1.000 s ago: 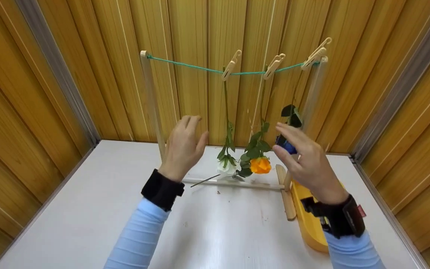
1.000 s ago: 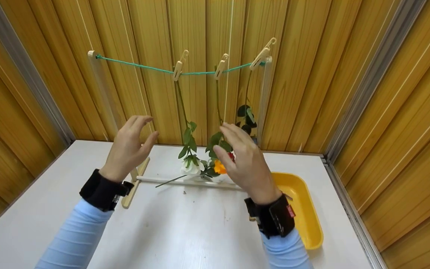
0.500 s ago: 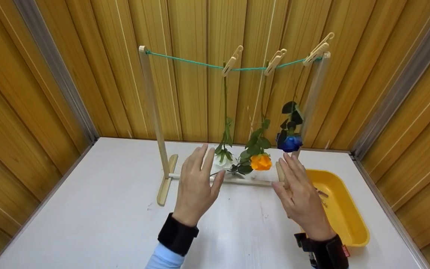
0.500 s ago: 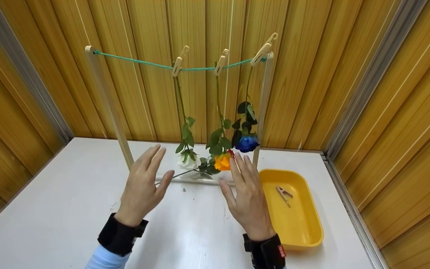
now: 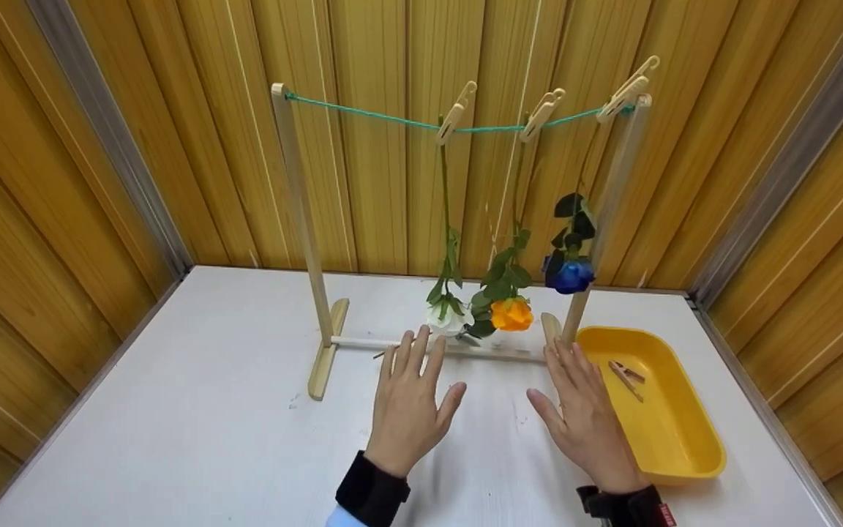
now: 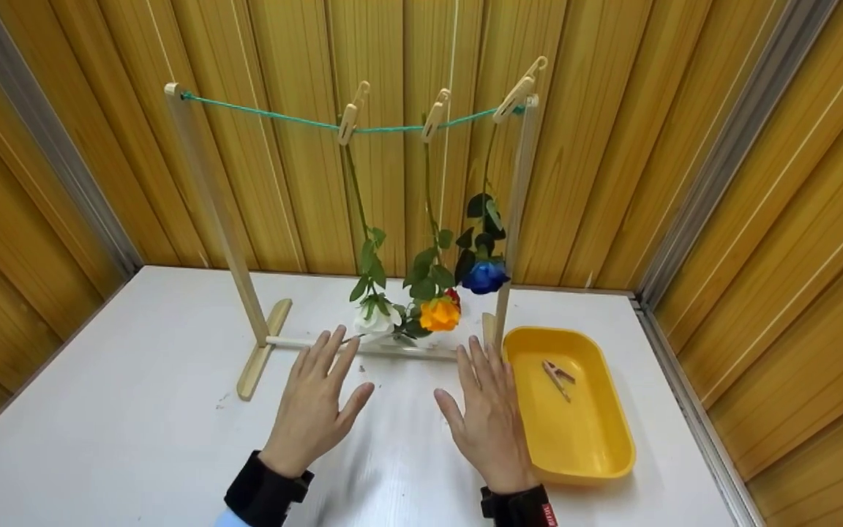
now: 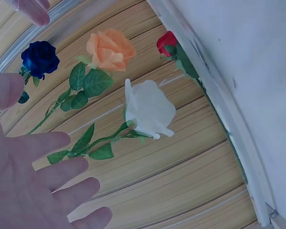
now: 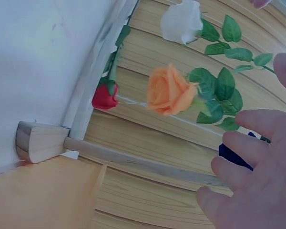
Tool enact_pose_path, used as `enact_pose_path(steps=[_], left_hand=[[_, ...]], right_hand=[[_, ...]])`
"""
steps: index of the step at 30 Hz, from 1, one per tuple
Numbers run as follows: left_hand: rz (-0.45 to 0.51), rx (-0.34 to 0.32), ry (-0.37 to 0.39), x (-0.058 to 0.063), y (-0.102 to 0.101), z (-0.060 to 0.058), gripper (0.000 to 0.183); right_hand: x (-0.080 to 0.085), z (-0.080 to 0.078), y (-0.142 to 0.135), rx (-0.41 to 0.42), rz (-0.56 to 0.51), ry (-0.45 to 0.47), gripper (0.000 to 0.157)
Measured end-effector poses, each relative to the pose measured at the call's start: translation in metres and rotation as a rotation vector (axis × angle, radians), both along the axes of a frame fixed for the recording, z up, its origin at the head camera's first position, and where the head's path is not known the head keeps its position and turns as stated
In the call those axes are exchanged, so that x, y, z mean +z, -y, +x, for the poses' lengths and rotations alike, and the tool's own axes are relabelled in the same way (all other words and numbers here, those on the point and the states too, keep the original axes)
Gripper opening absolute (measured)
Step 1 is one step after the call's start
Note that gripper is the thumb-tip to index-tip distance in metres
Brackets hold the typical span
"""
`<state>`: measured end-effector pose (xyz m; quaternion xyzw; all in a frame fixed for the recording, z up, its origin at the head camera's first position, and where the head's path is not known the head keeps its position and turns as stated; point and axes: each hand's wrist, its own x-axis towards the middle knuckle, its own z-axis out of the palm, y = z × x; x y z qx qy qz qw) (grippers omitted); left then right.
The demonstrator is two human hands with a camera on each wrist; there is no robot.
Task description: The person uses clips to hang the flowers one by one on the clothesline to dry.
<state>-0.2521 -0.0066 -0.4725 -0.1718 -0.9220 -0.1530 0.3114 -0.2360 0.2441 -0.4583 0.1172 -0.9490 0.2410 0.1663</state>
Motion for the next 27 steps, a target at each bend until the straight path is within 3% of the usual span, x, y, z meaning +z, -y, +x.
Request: enact_pose_path(steps=[12,27], left_hand=[[-0.029,-0.012,0.072,-0.018,-0.009,0.001,0.063],[-0.110,-0.036,0.154,-0.025,-0.023,0.006,0.062]], right_hand=[[-0.009,-0.005,-0.002,-0.018,0.036,0.047,0.068],[-0.010,-0.009,-0.015,-0.042,0.037,0.095,0.064]])
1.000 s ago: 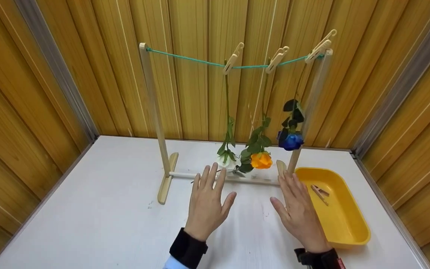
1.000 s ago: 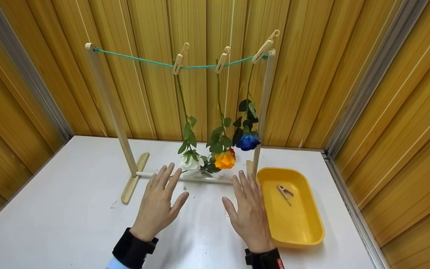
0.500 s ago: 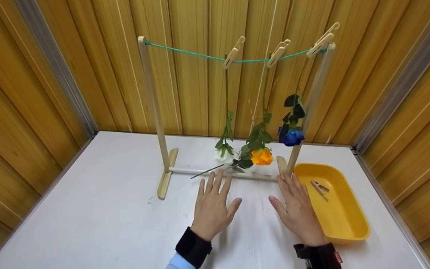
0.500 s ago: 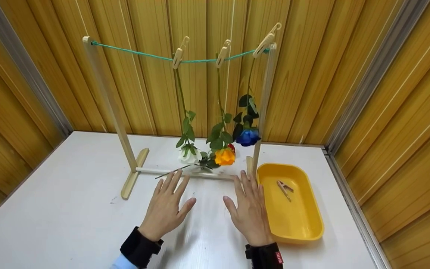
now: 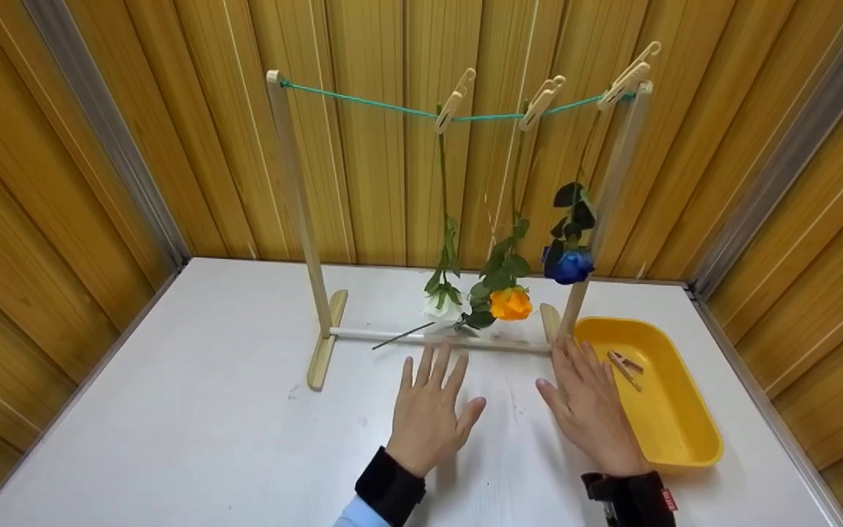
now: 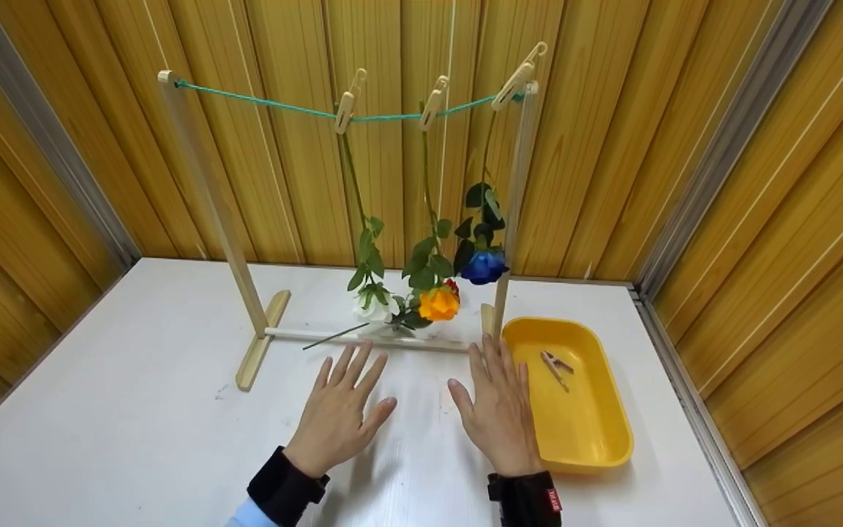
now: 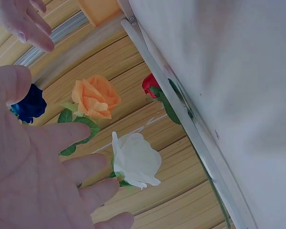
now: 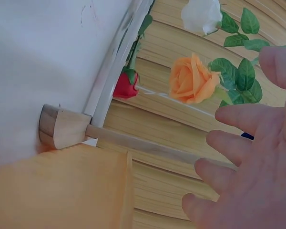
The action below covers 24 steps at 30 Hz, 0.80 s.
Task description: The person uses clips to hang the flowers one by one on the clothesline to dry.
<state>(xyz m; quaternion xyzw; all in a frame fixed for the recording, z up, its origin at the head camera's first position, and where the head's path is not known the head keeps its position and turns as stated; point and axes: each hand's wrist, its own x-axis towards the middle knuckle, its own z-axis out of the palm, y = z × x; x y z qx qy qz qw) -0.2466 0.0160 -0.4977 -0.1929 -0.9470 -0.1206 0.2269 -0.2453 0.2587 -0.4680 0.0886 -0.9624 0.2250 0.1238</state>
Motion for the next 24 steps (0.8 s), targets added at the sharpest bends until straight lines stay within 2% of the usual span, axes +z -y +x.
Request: enact_pose_path(steps=[8,13,19,24], left_hand=[[-0.060,-0.041,0.014,-0.002,-0.017,0.004,0.062],[-0.118,-0.080,0.119,0.000,-0.032,0.006,0.065],[-0.187,-0.130,0.232,0.007,-0.053,0.007,0.071],[-0.245,-0.156,0.273,0.012,-0.072,0.007,0.070]], right_hand=[[0.006,0.001,-0.022,-0.053,-0.005,0.040,0.069],[0.010,0.002,-0.036,-0.068,-0.052,0.089,0.069],[0.020,0.000,-0.050,-0.105,-0.082,0.194,0.076],[0.035,-0.007,-0.066,-0.086,-0.076,0.217,0.072]])
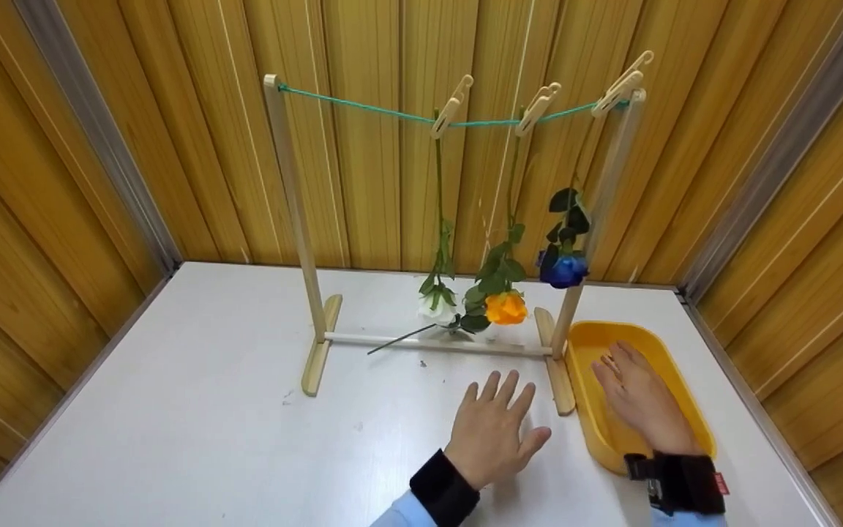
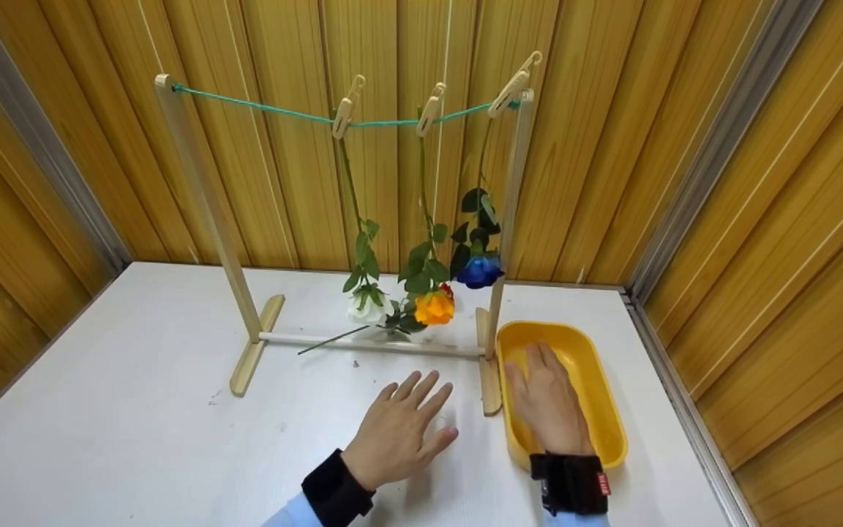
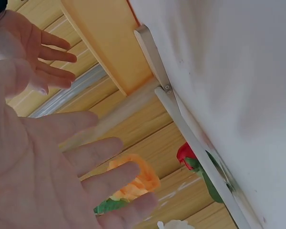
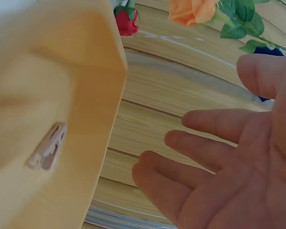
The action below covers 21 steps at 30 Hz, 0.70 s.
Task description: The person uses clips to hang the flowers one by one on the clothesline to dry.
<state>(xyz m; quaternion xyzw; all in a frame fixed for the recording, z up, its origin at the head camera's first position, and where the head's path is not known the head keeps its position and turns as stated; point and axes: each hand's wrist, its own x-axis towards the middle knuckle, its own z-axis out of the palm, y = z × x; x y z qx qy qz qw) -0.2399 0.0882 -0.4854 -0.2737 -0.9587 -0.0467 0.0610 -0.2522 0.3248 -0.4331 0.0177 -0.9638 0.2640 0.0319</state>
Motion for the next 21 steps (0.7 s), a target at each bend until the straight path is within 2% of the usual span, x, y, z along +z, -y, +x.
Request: enact_pose_path(steps=[10,14,17,21], left_hand=[[-0.063,-0.040,-0.058,-0.005,-0.030,-0.007,0.061],[-0.113,-0.043,-0.074,-0.006,-0.042,-0.010,0.061],[-0.160,-0.047,-0.071,-0.006,-0.049,-0.011,0.062],[-0.206,-0.053,-0.065,-0.004,-0.057,-0.013,0.062]], right_hand=[[0.018,-0.039,-0.040,0.048,0.160,0.052,0.056],[0.012,-0.055,-0.050,0.071,0.208,0.076,0.050],[0.004,-0.065,-0.054,0.081,0.239,0.113,0.052],[-0.006,-0.074,-0.057,0.061,0.256,0.178,0.050]])
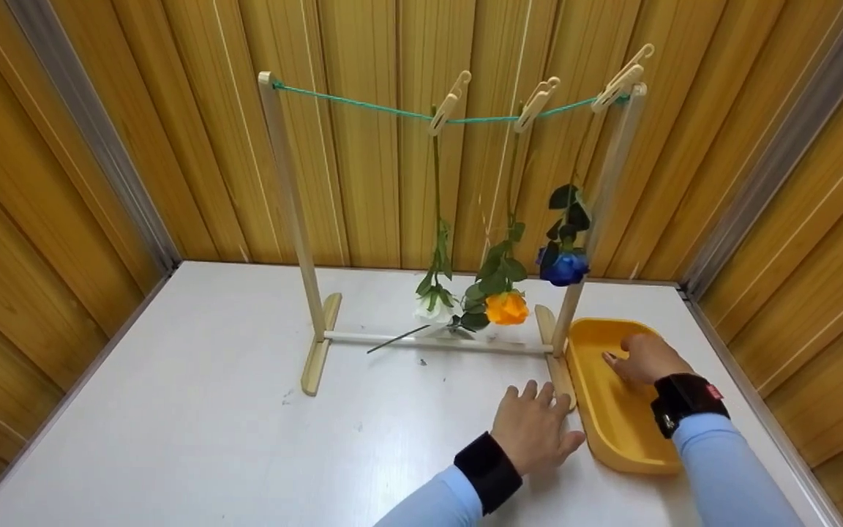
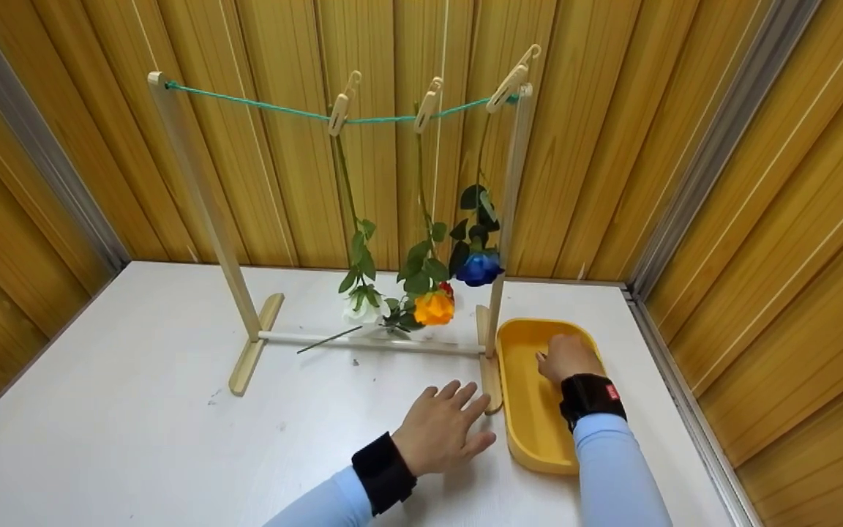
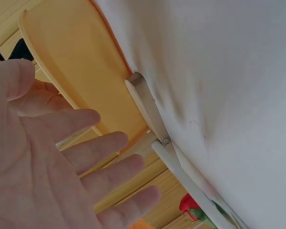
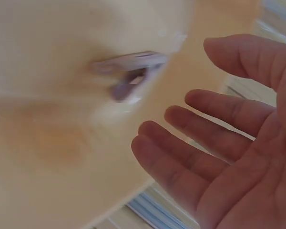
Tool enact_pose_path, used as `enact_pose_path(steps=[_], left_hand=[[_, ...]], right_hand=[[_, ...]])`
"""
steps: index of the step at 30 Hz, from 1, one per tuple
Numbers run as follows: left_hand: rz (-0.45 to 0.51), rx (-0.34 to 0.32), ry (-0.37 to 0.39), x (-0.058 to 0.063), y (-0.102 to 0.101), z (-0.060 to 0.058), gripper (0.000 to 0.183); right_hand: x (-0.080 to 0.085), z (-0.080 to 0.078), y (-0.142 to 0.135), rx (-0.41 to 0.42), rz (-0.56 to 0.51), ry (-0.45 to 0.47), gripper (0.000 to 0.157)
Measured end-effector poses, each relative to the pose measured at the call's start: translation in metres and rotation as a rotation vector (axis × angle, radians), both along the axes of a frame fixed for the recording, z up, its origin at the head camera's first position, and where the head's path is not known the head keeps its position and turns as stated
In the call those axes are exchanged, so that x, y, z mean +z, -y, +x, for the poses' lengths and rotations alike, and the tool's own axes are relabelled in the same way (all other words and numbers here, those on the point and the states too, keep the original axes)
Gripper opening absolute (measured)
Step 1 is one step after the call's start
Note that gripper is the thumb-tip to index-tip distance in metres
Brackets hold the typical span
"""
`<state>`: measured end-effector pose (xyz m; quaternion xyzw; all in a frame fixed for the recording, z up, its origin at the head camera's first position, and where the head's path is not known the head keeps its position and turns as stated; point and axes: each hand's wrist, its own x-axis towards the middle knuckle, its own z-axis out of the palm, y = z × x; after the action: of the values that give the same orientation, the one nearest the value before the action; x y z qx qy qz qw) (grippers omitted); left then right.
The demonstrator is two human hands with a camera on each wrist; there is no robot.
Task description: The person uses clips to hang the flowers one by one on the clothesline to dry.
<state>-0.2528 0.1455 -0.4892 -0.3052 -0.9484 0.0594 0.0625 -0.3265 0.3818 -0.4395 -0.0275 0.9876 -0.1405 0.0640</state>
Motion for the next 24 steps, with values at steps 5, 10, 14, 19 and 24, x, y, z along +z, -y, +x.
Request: enact_pose_path(steps=[5,10,14,19,24], left_hand=[[-0.037,0.000,0.012,0.001,-0.006,-0.002,0.061],[-0.039,0.009,0.011,-0.001,-0.007,-0.001,0.061],[-0.039,0.023,-0.001,-0.002,-0.005,0.000,0.062],[-0.046,0.042,0.025,-0.002,0.000,-0.002,0.063],[-0.041,0.054,0.045,-0.001,0.008,-0.003,0.063]], right_hand=[[-0.011,-0.007,-0.001,-0.013,0.015,0.019,0.024],[-0.021,-0.013,0.000,-0.040,0.067,0.055,0.019],[-0.026,-0.016,0.001,-0.028,0.107,0.029,0.026],[-0.030,-0.018,-0.001,-0.004,0.123,-0.004,0.030],[-0.024,-0.018,-0.001,-0.031,0.061,0.070,0.030]])
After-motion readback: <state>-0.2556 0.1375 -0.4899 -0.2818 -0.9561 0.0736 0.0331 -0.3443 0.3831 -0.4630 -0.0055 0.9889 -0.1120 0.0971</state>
